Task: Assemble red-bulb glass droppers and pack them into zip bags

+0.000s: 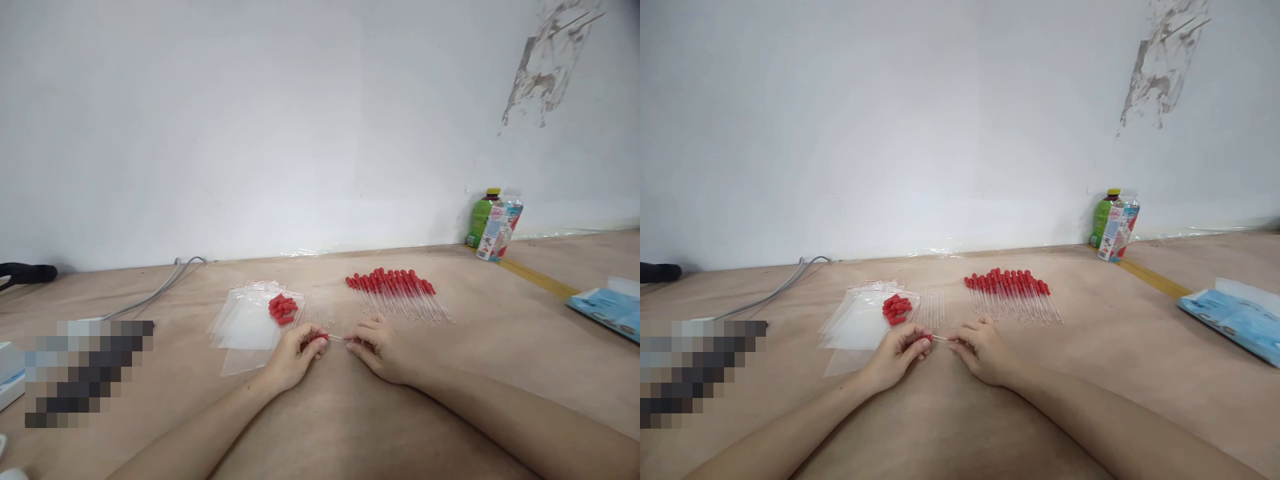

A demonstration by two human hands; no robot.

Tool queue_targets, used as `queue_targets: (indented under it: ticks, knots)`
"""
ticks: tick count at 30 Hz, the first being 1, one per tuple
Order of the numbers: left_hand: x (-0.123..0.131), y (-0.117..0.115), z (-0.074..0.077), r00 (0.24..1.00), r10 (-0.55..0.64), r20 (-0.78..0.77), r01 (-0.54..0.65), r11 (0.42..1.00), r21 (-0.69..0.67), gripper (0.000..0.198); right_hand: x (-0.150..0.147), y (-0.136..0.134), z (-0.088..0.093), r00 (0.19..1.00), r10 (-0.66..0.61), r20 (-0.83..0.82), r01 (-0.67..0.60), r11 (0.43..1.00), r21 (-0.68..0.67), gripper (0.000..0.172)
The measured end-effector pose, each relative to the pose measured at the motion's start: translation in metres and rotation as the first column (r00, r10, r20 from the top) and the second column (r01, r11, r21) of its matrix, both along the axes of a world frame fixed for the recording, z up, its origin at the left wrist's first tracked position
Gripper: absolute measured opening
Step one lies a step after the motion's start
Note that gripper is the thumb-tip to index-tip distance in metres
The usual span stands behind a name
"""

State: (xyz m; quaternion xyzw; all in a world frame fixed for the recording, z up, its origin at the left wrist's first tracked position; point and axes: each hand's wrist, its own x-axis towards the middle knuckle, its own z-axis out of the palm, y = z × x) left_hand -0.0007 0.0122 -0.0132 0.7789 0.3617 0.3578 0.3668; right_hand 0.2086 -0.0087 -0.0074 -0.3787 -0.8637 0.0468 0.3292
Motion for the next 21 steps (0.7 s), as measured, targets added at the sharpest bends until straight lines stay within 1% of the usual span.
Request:
queue_targets:
  ticks: [6, 11, 14, 16, 18, 21]
  knots:
    - [-0.002, -0.001, 0.001, 0.997, -0.035, -0.065, 0.035, 0.999, 0.001, 0.017, 0.002, 0.002, 0.000, 0.999, 0.026, 0.024, -0.026, 0.999, -0.019, 0.017]
    - [-0.002, -0.003, 0.000, 0.997, -0.072, -0.023, 0.071, 0.996, -0.050, 0.017, 0.003, 0.007, 0.000, 0.997, 0.055, 0.053, -0.053, 0.997, -0.047, 0.017]
    - [-0.002, -0.004, -0.001, 0.997, -0.076, 0.001, 0.076, 0.994, -0.082, 0.017, 0.003, 0.007, 0.004, 0.994, 0.064, 0.084, -0.060, 0.997, -0.057, 0.016]
    - [-0.001, -0.005, -0.001, 0.998, -0.065, -0.011, 0.063, 0.994, -0.086, 0.018, 0.002, 0.006, 0.008, 0.991, 0.054, 0.118, -0.050, 0.998, -0.041, 0.017]
    - [0.000, -0.006, 0.000, 0.999, -0.031, -0.042, 0.028, 0.997, -0.077, 0.019, 0.001, 0.003, 0.011, 0.988, 0.020, 0.152, -0.021, 1.000, 0.007, 0.019]
    - [0.001, -0.008, 0.003, 0.994, 0.022, -0.105, -0.025, 0.999, -0.026, 0.020, -0.001, 0.000, 0.012, 0.984, -0.028, 0.175, 0.015, 0.997, 0.080, 0.021]
